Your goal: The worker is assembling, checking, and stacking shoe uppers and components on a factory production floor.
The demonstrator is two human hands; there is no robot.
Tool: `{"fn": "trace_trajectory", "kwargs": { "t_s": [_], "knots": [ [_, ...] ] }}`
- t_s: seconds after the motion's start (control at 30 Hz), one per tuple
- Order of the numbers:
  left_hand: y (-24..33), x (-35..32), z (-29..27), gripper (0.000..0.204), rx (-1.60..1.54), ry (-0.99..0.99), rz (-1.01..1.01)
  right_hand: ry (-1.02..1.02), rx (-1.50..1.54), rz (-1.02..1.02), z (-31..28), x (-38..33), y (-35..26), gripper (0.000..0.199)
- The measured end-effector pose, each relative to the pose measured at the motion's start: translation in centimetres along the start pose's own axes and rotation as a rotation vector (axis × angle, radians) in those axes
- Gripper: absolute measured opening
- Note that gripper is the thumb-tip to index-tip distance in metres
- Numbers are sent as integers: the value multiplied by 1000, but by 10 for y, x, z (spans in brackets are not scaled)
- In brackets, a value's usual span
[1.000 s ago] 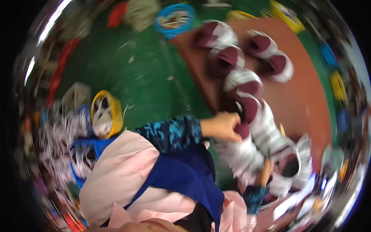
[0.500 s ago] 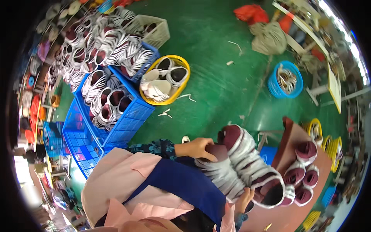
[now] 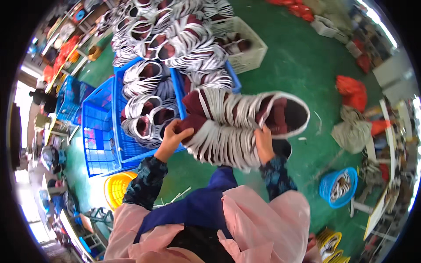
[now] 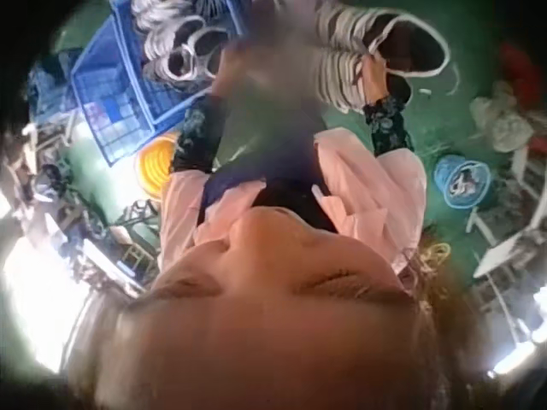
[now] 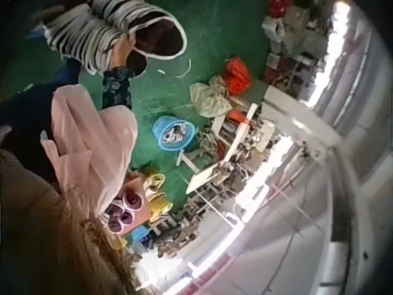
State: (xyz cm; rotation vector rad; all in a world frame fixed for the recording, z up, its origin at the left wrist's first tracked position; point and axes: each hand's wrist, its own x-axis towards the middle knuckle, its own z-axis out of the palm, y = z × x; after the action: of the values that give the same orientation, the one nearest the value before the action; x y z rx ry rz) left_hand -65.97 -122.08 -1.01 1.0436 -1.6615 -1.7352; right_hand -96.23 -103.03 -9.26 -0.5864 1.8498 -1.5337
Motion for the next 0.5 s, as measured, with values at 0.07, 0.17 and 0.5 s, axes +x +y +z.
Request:
{"fn": "trace_trajectory", "kwargs": {
  "t_s": [0.07, 0.17, 0.5],
  "knots": [
    [2, 45, -29, 55, 338, 244, 111, -176, -15, -44, 53, 107, -4, 42],
    [-37, 93, -79, 56, 950, 439, 304, -134, -320, -224, 148, 247, 43, 67],
    [-217, -438, -60, 58, 930, 504, -926, -447, -880, 183, 377, 328, 185, 139]
  ]
}}
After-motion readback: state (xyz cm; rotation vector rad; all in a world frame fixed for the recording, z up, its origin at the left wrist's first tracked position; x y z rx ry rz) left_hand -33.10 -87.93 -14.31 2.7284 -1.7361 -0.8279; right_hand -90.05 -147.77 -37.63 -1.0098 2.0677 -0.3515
